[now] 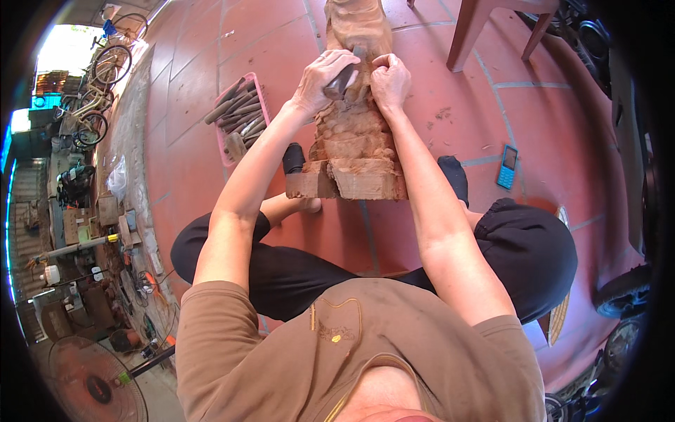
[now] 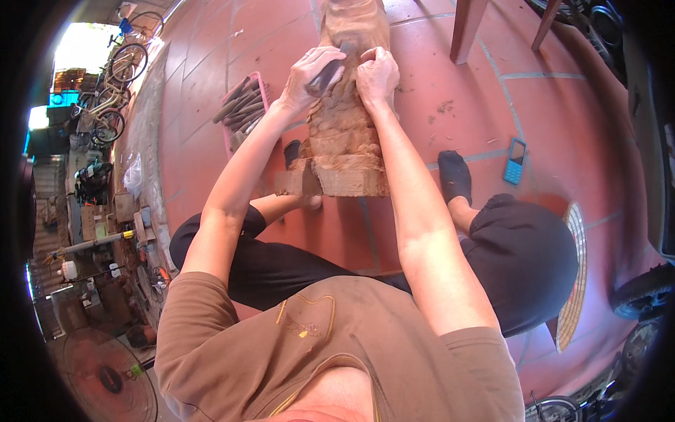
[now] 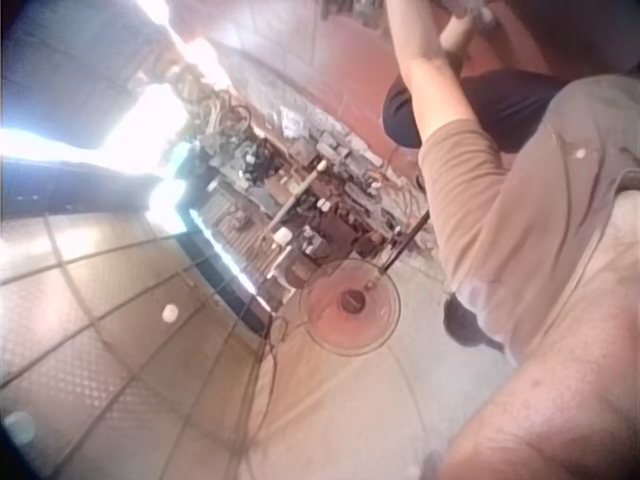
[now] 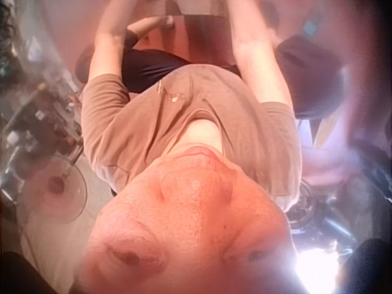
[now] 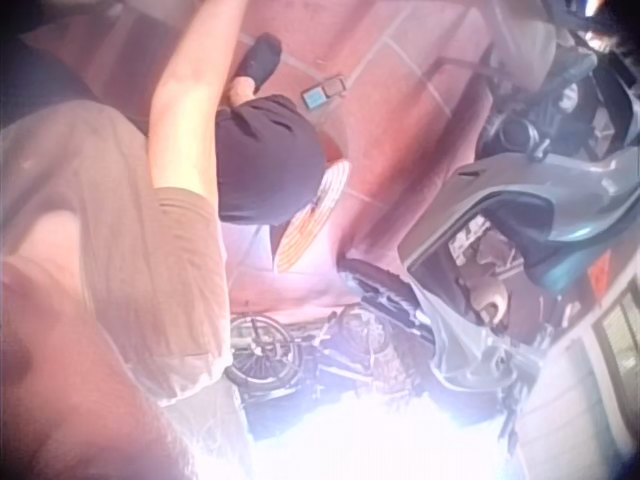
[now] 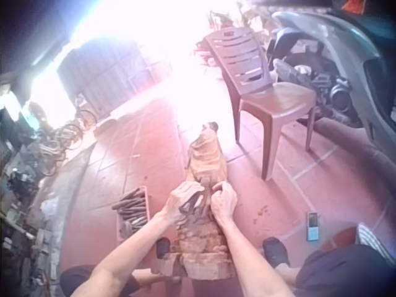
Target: The person carves a wooden sculpture using a chisel and mallet. They repeatedly strike the chisel to shape the wood, focusing on refining the surface details of the figure.
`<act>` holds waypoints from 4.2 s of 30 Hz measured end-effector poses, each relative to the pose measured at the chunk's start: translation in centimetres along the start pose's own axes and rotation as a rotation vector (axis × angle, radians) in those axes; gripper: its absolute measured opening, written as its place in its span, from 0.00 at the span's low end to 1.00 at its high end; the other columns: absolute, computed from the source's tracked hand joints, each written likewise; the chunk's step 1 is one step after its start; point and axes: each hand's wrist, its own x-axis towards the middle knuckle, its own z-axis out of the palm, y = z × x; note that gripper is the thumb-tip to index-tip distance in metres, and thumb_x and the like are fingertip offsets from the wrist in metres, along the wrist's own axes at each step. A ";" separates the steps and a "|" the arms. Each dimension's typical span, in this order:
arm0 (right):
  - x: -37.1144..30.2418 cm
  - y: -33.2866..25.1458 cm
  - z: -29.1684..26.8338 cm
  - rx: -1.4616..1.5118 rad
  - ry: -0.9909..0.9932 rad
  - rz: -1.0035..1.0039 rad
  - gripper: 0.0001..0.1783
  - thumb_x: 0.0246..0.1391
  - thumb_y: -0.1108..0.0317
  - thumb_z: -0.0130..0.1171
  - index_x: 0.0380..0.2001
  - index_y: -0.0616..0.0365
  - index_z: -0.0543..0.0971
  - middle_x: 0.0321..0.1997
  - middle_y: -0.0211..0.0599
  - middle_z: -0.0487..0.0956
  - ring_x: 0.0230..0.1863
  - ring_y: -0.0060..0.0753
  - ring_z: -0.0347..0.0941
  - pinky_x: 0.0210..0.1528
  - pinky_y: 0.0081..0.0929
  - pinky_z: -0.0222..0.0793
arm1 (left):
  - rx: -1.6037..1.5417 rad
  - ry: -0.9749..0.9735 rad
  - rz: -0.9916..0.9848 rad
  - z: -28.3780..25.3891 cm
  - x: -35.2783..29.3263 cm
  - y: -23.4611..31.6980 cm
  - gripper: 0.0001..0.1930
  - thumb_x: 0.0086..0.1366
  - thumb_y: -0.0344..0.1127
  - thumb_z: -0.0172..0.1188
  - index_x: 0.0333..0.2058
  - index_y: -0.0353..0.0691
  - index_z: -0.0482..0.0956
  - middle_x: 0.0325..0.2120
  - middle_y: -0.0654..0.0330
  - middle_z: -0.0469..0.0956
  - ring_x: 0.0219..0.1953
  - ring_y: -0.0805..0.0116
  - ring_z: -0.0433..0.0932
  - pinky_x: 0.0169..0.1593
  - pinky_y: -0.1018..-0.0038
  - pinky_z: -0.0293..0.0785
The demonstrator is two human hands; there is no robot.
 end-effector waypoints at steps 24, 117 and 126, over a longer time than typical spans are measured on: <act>0.1 0.4 0.0 -0.022 0.014 -0.005 0.08 0.44 0.77 0.49 0.25 0.56 0.79 0.32 0.45 0.79 0.36 0.51 0.76 0.41 0.45 0.70 | -0.001 0.125 -0.089 0.6 -0.5 1.5 0.13 0.54 0.27 0.68 0.39 0.37 0.79 0.38 0.53 0.79 0.39 0.55 0.80 0.41 0.68 0.78; 3.8 -3.3 -6.5 0.280 -0.546 0.312 0.09 0.59 0.64 0.58 0.31 0.58 0.81 0.22 0.28 0.76 0.18 0.18 0.69 0.19 0.18 0.64 | -0.123 0.016 -0.852 -1.8 -5.1 4.8 0.22 0.57 0.38 0.64 0.49 0.36 0.76 0.42 0.48 0.81 0.46 0.52 0.80 0.51 0.62 0.75; 3.8 -2.5 -4.7 -0.006 -0.540 0.197 0.12 0.51 0.61 0.66 0.28 0.60 0.83 0.19 0.30 0.79 0.19 0.20 0.75 0.22 0.22 0.70 | 0.055 -0.022 -0.802 2.2 -4.9 5.2 0.15 0.61 0.41 0.60 0.43 0.39 0.80 0.48 0.49 0.76 0.56 0.47 0.68 0.58 0.55 0.67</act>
